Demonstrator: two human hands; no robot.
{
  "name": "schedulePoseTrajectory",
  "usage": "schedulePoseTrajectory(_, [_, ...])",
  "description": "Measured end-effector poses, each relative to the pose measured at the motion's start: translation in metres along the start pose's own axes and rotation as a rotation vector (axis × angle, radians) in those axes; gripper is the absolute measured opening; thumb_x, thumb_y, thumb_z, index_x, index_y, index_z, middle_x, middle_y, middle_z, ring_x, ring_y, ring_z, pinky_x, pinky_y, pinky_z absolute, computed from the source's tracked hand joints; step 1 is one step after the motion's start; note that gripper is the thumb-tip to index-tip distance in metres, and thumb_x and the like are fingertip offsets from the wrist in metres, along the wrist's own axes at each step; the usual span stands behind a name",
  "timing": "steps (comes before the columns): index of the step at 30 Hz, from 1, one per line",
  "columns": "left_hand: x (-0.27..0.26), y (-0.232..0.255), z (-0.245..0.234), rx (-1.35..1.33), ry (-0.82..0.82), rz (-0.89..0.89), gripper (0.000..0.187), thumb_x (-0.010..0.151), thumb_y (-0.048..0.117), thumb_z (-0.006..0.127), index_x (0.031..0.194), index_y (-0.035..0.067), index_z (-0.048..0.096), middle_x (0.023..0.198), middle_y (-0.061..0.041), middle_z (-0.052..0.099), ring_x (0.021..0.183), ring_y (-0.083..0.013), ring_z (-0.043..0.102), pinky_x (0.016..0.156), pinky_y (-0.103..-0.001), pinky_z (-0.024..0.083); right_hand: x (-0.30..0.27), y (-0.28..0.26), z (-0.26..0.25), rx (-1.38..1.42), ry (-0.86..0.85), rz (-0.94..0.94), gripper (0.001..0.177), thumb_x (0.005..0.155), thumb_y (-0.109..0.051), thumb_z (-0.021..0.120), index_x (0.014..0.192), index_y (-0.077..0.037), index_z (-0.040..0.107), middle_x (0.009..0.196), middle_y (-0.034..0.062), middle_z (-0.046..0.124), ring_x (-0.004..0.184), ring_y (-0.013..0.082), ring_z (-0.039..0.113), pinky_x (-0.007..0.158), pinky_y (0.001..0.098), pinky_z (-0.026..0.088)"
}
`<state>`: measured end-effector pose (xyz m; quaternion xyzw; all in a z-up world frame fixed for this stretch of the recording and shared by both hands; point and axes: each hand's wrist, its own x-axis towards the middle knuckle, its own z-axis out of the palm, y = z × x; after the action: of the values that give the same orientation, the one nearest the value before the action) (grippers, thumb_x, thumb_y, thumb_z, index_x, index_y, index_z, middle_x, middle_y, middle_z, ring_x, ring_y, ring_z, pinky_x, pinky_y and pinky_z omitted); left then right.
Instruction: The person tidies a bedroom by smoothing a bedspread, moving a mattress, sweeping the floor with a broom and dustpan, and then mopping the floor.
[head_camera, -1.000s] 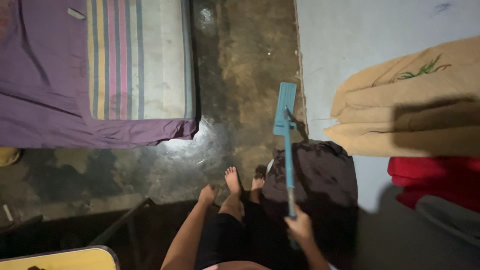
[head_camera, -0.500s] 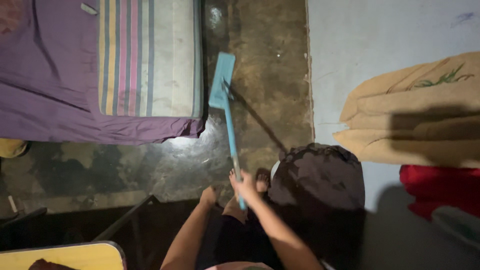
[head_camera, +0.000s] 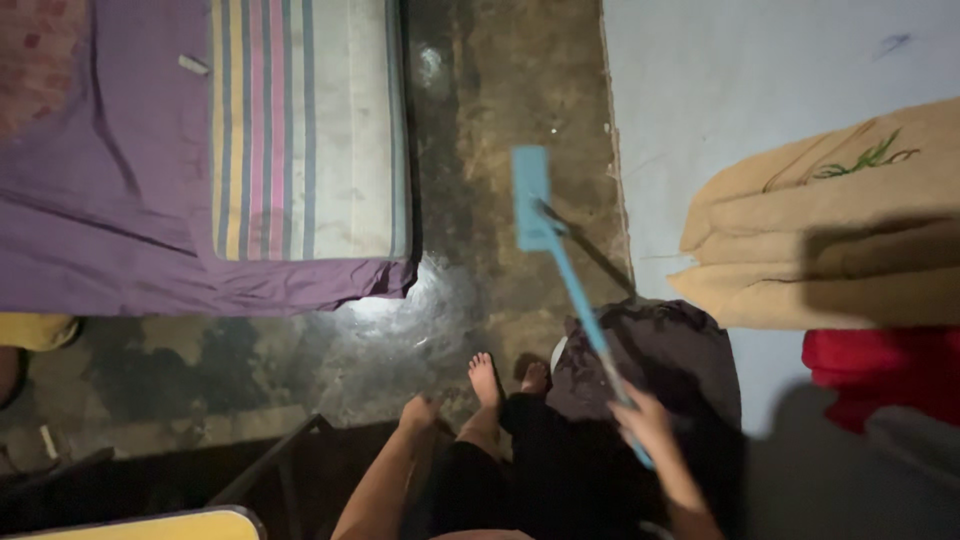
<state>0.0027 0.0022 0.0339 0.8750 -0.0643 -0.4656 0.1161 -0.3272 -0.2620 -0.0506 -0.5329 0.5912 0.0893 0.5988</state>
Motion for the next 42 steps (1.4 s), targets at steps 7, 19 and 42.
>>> schedulePoseTrajectory(7, [0.024,-0.013,0.002,0.032,0.016,0.015,0.041,0.085,0.038,0.066,0.110,0.006,0.075,0.114,-0.022,0.073,0.115,-0.0389,0.067,0.098,-0.047,0.054,-0.037,0.016,-0.039,-0.544,0.176,0.250,0.069,0.091,-0.019,0.073,0.154,-0.022,0.047,0.077,0.0111,0.074,0.059,0.0200,0.070,0.054,0.0339,0.057])
schedulePoseTrajectory(19, [0.118,0.050,0.051,0.068,-0.119,0.020,0.041,0.087,0.040,0.063,0.109,0.008,0.076,0.114,-0.021,0.072,0.115,-0.0380,0.067,0.098,-0.046,0.053,0.016,-0.046,-0.022,-0.325,0.071,0.366,0.075,0.090,-0.008,0.064,0.159,-0.024,0.038,0.073,0.0122,0.070,0.058,0.0227,0.068,0.056,0.0380,0.059])
schedulePoseTrajectory(42, [0.195,0.130,0.026,-0.167,-0.054,0.420,0.041,0.090,0.040,0.061,0.110,0.006,0.073,0.107,-0.022,0.073,0.106,-0.0384,0.070,0.091,-0.046,0.054,0.088,-0.141,-0.047,0.811,-0.597,0.209,0.030,0.094,-0.017,0.063,0.123,-0.023,0.055,0.073,0.0032,0.060,0.044,0.0099,0.049,0.035,0.0266,0.034])
